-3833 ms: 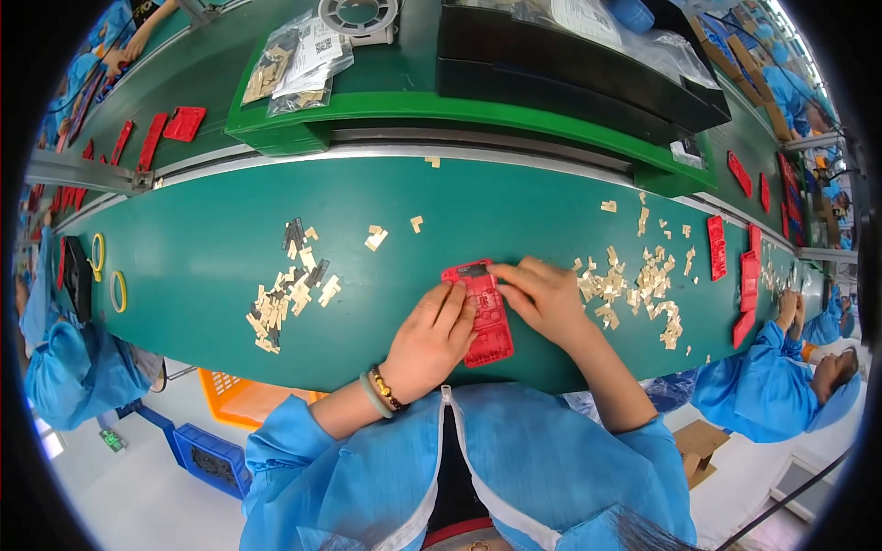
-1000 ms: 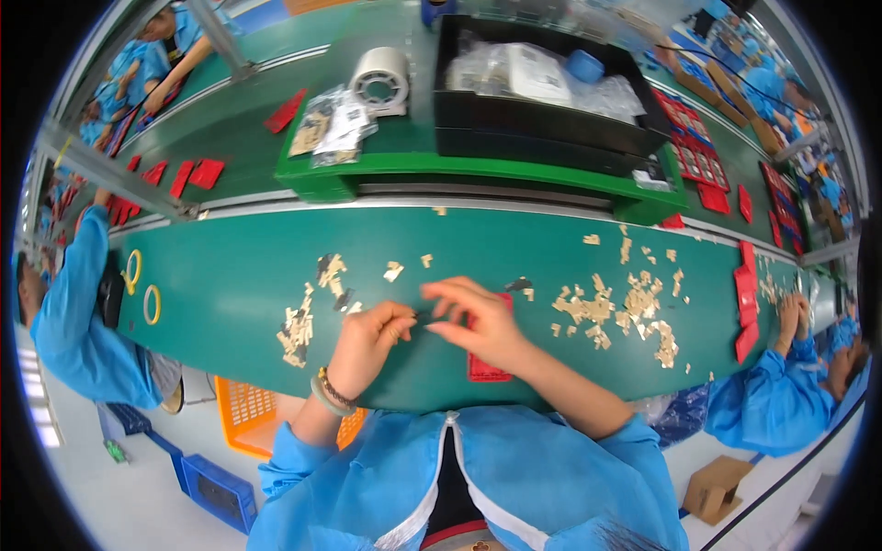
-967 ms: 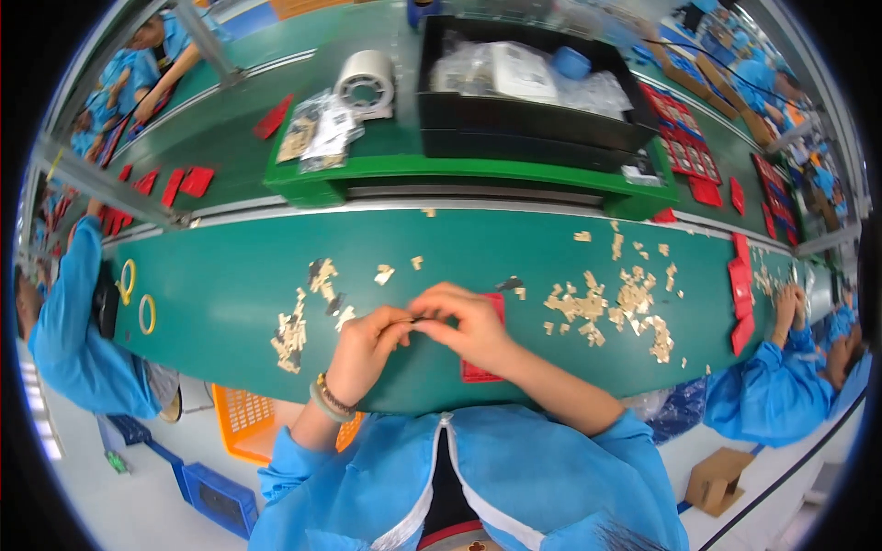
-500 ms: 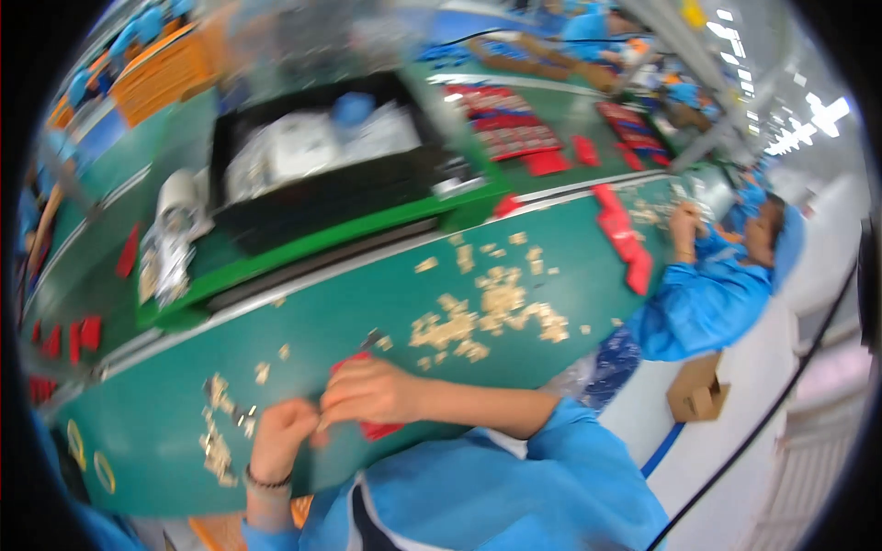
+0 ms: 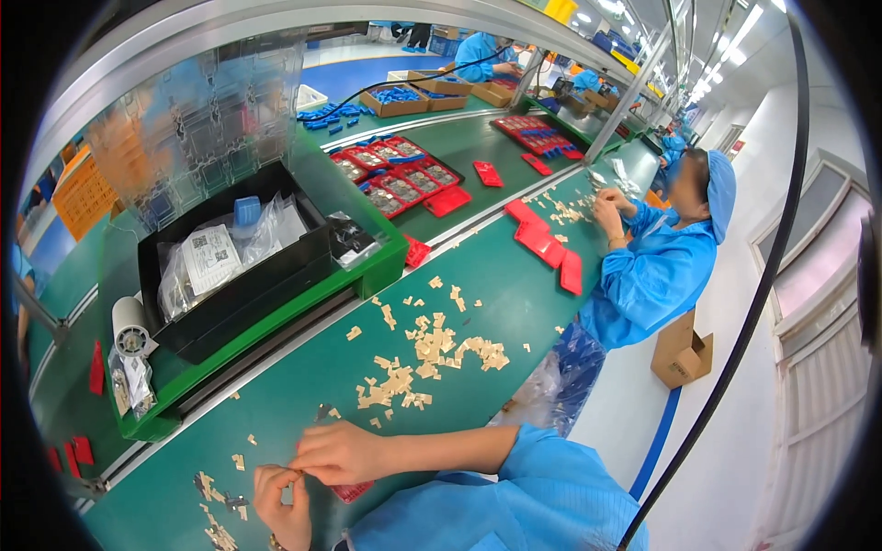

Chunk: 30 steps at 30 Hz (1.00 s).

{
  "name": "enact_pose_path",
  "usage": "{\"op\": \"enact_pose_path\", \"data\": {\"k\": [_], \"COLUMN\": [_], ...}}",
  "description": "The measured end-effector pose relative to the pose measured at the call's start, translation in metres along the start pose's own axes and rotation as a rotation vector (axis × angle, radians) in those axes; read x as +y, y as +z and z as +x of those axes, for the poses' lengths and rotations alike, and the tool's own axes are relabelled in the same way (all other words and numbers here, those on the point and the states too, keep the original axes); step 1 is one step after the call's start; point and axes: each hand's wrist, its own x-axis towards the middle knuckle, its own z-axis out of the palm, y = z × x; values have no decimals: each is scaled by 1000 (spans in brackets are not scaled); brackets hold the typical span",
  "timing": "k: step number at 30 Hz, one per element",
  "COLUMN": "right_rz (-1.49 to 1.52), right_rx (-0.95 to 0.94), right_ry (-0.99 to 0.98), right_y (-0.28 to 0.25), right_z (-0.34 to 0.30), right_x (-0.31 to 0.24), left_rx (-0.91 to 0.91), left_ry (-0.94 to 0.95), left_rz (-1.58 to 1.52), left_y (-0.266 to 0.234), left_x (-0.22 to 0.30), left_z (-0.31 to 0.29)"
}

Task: The person assembles electronic components into plastic housings by hand on a factory assembly line.

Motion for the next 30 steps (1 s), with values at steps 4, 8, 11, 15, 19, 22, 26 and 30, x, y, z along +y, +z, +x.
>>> {"op": "enact_pose_path", "data": {"k": [4,8,11,15,19,22,26,30], "right_rz": [69,252,-335,100,75,-33,-175,-516], "right_rx": [20,55,148,46,-144,-230,-186,-230], "right_ry": [58,331,392,428,272,236,177,271], "right_y": [-4,-9,-28,-44,-39,-35,-29,-36], "right_z": [-7,-15,-41,-24,-1,6,3,-31], "right_x": [-3,-3,44,6,-13,-10,-9,13], "left_rx": [-49,-247,-336,-218,-78,-20,-5,-47], "left_ry": [44,439,527,636,739,719,649,163], "left_rz": [64,30,63,221,308,304,369,401], "left_y": [-3,-13,-6,3,11,10,7,-3], "left_x": [1,-3,2,-23,-22,-30,-31,-33], "left_z": [5,-4,1,13,23,17,13,26]}}
